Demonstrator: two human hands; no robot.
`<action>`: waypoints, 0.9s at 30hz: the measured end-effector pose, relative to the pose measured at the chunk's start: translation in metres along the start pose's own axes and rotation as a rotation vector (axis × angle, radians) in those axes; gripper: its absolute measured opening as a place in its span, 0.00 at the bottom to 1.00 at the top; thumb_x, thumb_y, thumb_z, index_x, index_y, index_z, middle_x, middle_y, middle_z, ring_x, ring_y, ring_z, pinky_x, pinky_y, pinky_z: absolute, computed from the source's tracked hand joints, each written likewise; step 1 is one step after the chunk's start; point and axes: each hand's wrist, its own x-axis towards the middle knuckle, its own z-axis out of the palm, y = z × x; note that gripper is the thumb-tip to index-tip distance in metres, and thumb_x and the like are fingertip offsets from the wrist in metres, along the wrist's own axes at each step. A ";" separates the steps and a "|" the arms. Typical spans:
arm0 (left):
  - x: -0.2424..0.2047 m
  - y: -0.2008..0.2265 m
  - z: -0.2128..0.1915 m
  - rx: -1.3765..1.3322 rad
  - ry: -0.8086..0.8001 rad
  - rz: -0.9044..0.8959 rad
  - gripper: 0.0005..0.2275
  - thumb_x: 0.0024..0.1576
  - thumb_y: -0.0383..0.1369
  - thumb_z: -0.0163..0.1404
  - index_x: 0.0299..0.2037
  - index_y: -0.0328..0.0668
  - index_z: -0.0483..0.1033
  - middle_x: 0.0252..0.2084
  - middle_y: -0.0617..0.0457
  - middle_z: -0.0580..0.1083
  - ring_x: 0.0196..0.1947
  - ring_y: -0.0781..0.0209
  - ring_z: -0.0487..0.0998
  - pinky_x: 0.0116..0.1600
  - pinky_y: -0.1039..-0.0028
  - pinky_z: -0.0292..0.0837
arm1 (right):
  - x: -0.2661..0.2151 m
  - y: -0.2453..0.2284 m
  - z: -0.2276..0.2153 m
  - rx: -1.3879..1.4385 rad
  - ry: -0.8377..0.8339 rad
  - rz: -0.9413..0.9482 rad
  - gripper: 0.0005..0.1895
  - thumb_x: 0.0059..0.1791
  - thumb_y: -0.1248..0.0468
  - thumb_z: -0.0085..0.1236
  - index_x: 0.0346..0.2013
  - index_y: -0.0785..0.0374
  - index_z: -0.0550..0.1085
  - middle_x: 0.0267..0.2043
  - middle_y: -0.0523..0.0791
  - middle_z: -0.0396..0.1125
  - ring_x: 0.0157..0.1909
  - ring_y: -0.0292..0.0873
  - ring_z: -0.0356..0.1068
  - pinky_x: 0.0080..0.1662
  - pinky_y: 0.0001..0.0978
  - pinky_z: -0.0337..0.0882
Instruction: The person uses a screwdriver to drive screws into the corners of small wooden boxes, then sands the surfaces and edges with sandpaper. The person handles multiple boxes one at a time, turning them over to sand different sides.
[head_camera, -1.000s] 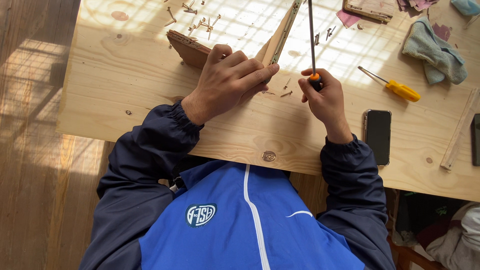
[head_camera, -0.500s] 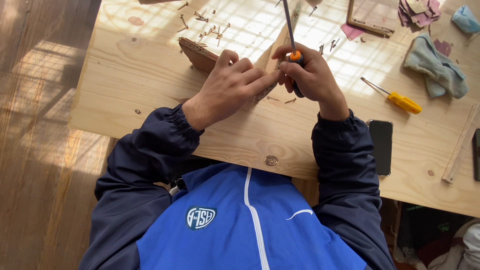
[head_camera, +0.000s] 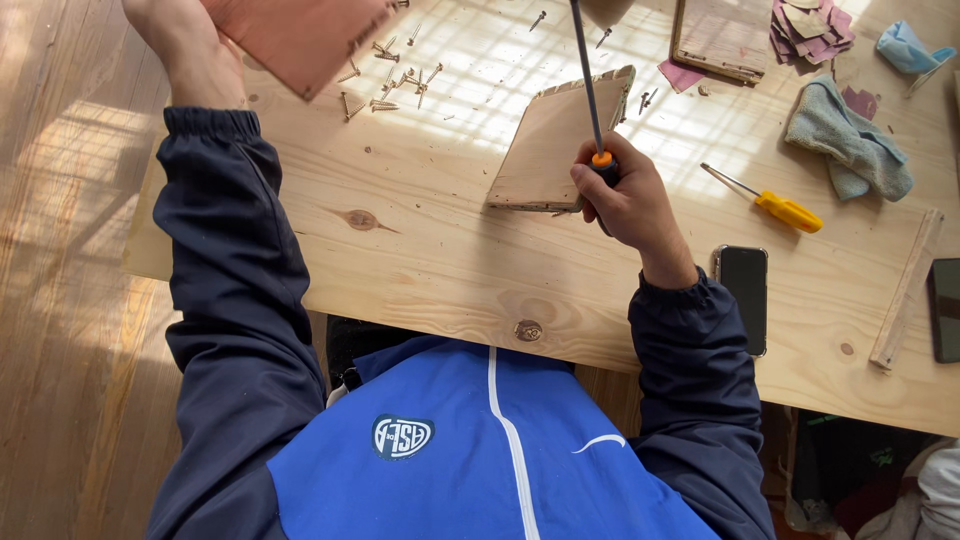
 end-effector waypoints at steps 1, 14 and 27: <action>0.008 -0.009 0.003 -0.090 0.081 -0.104 0.09 0.58 0.31 0.55 0.40 0.41 0.67 0.39 0.49 0.71 0.36 0.57 0.74 0.35 0.67 0.76 | -0.001 0.002 0.000 -0.002 0.001 -0.005 0.03 0.55 0.68 0.56 0.43 0.63 0.73 0.15 0.47 0.64 0.19 0.41 0.68 0.30 0.24 0.66; 0.032 -0.080 0.062 -0.088 -0.085 -0.202 0.11 0.54 0.18 0.50 0.45 0.38 0.72 0.41 0.49 0.72 0.41 0.55 0.78 0.50 0.63 0.86 | -0.001 0.031 0.010 0.067 -0.008 0.230 0.01 0.54 0.66 0.48 0.39 0.56 0.67 0.19 0.41 0.58 0.17 0.36 0.65 0.24 0.26 0.62; -0.178 -0.020 0.072 0.609 -1.112 -0.383 0.40 0.49 0.60 0.48 0.68 0.45 0.57 0.54 0.45 0.74 0.54 0.57 0.79 0.54 0.67 0.78 | -0.012 0.042 0.024 0.346 -0.062 0.047 0.03 0.55 0.66 0.50 0.43 0.59 0.67 0.32 0.45 0.58 0.16 0.42 0.66 0.19 0.30 0.65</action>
